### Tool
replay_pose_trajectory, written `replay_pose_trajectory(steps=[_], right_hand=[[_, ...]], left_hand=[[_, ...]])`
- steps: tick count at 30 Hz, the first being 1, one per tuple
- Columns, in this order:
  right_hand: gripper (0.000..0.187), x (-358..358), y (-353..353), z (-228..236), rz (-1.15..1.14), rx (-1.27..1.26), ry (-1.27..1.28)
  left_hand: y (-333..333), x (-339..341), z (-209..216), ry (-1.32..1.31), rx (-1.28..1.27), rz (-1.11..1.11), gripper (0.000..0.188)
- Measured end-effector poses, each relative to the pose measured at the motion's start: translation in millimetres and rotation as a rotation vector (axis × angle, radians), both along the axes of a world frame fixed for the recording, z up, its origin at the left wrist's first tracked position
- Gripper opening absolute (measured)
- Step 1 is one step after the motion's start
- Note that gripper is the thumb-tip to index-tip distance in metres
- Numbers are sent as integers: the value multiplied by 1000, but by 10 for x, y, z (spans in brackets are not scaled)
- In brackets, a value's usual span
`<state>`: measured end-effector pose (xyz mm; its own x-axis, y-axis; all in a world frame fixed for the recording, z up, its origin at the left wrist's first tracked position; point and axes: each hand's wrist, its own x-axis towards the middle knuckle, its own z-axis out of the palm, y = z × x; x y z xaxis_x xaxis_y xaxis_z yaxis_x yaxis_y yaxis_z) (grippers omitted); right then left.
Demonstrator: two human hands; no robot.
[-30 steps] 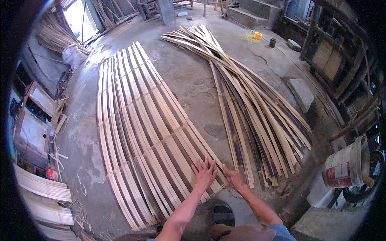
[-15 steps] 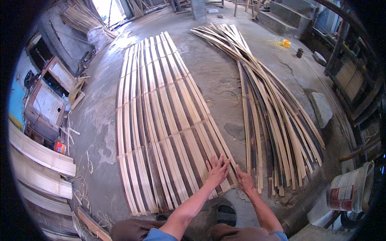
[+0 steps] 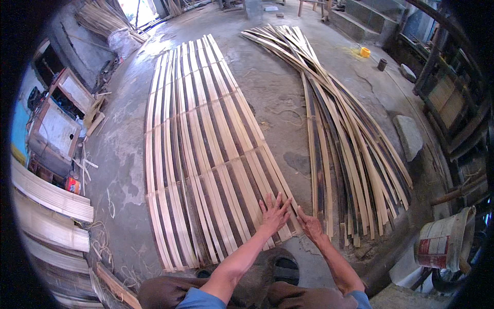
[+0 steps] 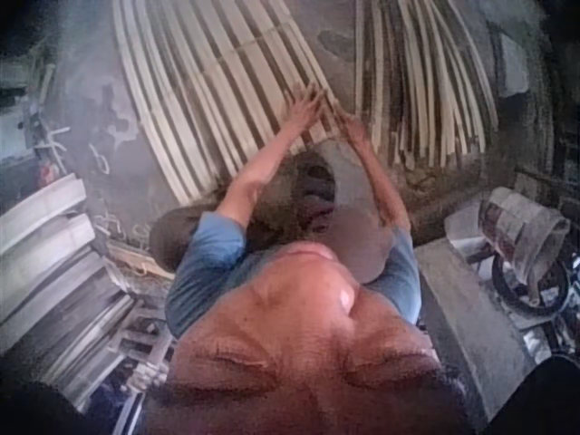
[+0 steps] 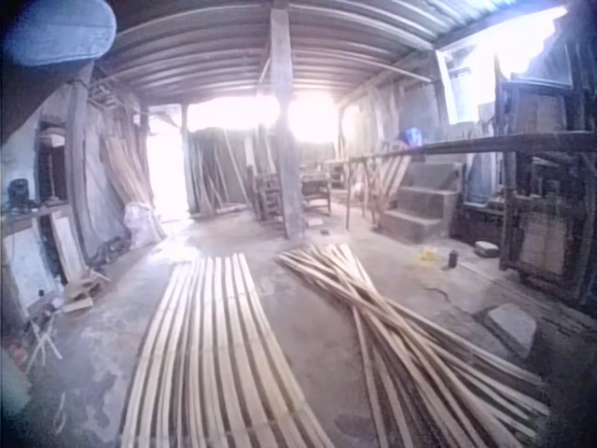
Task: The person picks up long thin wooden strips from a pile on the floor, inspects them, and places them into a neat stack. The person continues to sort and stack the strips one by one.
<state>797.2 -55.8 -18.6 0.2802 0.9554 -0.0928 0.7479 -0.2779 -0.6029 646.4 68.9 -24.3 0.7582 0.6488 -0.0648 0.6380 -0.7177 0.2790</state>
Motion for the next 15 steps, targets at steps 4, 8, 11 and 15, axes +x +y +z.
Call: replay_pose_trajectory(steps=[4,8,11,15], right_hand=[[58,1,-24,-228,37,116,-110],[60,11,-48,-318,37,-9,-127],[60,15,-20,-266,18,-127,-165],[42,4,-24,66,-75,-172,-194]], left_hand=[[8,21,-75,-30,5,3,59],[10,35,18,-19,-62,9,57],[13,40,56,-35,-64,8,55],[28,62,-3,-3,-75,19,56]])
